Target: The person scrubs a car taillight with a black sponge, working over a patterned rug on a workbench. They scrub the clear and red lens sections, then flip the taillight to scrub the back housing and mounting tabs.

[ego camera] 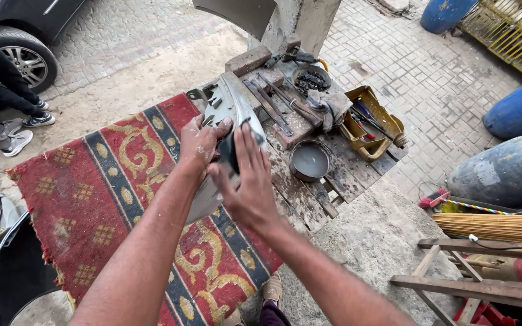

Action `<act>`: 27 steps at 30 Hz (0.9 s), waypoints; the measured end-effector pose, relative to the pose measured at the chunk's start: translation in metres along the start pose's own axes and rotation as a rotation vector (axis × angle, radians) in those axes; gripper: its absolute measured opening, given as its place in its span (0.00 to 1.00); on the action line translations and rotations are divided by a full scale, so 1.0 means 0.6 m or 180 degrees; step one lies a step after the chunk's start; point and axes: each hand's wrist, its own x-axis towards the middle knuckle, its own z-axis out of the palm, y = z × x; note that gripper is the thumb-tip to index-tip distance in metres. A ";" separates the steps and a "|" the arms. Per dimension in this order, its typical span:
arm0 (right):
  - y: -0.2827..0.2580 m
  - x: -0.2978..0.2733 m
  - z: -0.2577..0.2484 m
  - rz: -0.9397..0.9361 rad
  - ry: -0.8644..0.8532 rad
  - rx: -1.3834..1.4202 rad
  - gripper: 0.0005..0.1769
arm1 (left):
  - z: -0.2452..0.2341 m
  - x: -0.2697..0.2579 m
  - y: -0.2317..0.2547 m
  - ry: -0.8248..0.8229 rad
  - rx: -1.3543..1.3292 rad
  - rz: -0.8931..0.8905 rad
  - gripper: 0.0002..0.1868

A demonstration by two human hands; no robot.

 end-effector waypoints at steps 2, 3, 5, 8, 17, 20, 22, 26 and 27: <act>0.017 -0.001 0.011 -0.0017 -0.0034 -0.0053 0.59 | -0.001 0.001 -0.005 0.0058 0.0030 -0.0034 0.36; 0.025 0.000 0.014 -0.0027 -0.0068 -0.0104 0.58 | 0.001 0.003 -0.004 0.0114 0.0063 -0.0073 0.37; 0.046 0.049 0.008 0.0124 -0.0061 -0.0005 0.59 | 0.007 -0.008 -0.024 0.0274 0.0258 0.0063 0.37; 0.045 0.058 0.014 0.0191 0.0015 0.0066 0.60 | 0.015 0.012 -0.070 0.0461 0.0417 0.0250 0.34; 0.052 0.010 0.059 -0.0273 -0.0154 -0.0176 0.52 | -0.019 -0.004 -0.045 0.0753 0.0051 0.0018 0.38; 0.059 0.067 0.057 -0.0060 -0.0024 -0.0094 0.53 | -0.007 -0.044 -0.037 0.0680 0.0206 0.0083 0.32; 0.043 0.047 0.056 0.0026 -0.0017 -0.0213 0.56 | 0.001 -0.050 -0.023 0.0658 0.0296 0.0142 0.29; 0.011 -0.051 0.072 -0.0167 -0.0221 -0.0084 0.55 | -0.015 0.024 -0.045 0.0632 0.0118 -0.0122 0.39; 0.014 -0.069 0.077 -0.0215 -0.0323 -0.0120 0.55 | -0.017 0.052 -0.068 0.0691 0.0022 -0.0128 0.41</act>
